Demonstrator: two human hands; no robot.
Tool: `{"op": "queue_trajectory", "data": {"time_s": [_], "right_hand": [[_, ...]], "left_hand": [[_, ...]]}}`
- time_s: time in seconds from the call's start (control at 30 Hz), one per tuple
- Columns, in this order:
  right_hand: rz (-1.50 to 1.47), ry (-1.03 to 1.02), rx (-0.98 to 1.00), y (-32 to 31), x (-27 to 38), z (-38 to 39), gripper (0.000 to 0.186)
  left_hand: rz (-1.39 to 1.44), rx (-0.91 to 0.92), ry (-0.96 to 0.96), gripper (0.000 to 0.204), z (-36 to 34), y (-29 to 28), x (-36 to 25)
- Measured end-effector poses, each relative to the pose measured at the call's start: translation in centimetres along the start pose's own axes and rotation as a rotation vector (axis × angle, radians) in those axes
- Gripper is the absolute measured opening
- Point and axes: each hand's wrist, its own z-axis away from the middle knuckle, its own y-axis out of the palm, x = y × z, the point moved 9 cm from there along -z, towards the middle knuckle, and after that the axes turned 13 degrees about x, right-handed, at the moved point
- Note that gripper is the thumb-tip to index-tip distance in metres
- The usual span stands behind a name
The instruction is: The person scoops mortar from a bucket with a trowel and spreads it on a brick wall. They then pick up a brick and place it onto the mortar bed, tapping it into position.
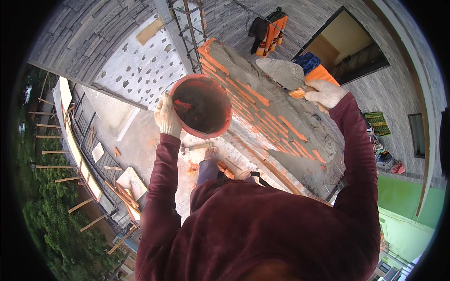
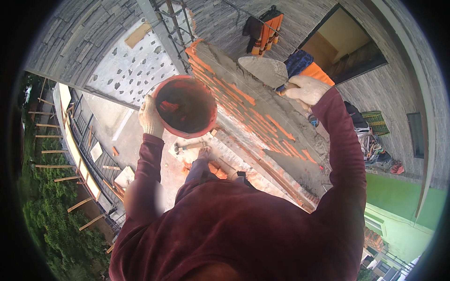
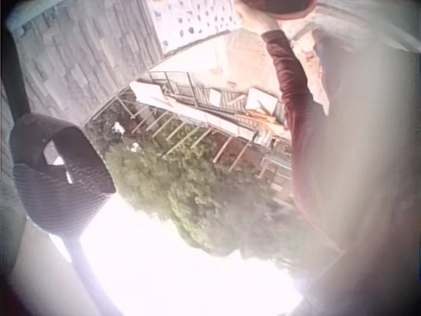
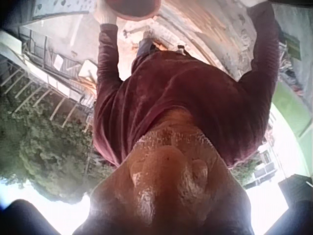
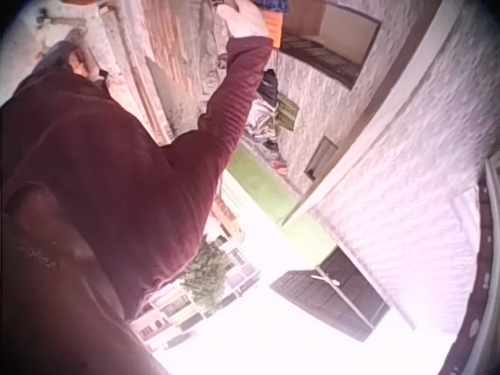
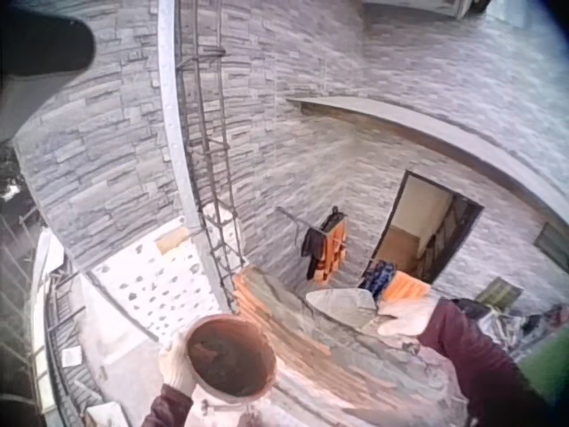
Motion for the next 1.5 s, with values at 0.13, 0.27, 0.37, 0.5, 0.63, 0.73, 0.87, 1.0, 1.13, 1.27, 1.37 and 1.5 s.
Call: {"op": "queue_trajectory", "data": {"time_s": [0.13,0.27,0.37,0.5,0.63,0.73,0.87,1.0,1.13,1.27,1.37,1.5], "right_hand": [[0.370,-0.386,-0.261,3.5,6.1,5.9,0.038],[0.806,-0.327,-0.510,10.9,12.2,3.8,0.037],[0.931,-0.287,-0.761,13.4,14.2,0.1,0.047],[1.012,-0.418,-0.750,18.6,14.2,0.5,0.044],[0.998,-0.464,-0.554,18.7,12.5,3.8,0.043],[0.958,-0.314,-0.619,15.5,13.2,5.3,0.042],[1.064,-0.293,-0.682,16.4,14.4,2.5,0.046],[1.014,-0.360,-0.475,18.0,13.3,4.9,0.045],[1.121,-0.226,-0.735,15.7,18.4,8.2,0.048],[1.100,-0.432,-0.792,18.9,21.1,6.7,0.035],[1.067,-0.307,-0.483,20.4,17.2,4.6,0.025],[1.019,-0.331,-0.599,17.5,16.8,4.7,0.047]], "left_hand": [[-0.026,0.202,-0.076,0.037,0.6,2.4,-2.9],[-0.114,0.356,-0.112,0.041,3.2,9.0,-7.2],[-0.075,0.489,-0.118,0.042,3.6,11.6,-8.6],[-0.134,0.567,-0.065,0.042,3.9,13.7,-10.2],[-0.145,0.501,-0.008,0.039,3.3,12.5,-11.2],[-0.099,0.518,-0.068,0.039,3.4,12.7,-11.4],[-0.050,0.548,0.002,0.040,3.4,13.6,-11.6],[-0.094,0.542,0.035,0.042,2.8,12.5,-12.9],[-0.069,0.536,0.044,0.043,4.0,12.8,-12.7],[-0.145,0.488,0.081,0.044,5.6,14.1,-13.0],[-0.117,0.480,0.082,0.042,4.2,12.3,-12.5],[-0.070,0.431,0.115,0.039,5.3,11.5,-13.3]]}}
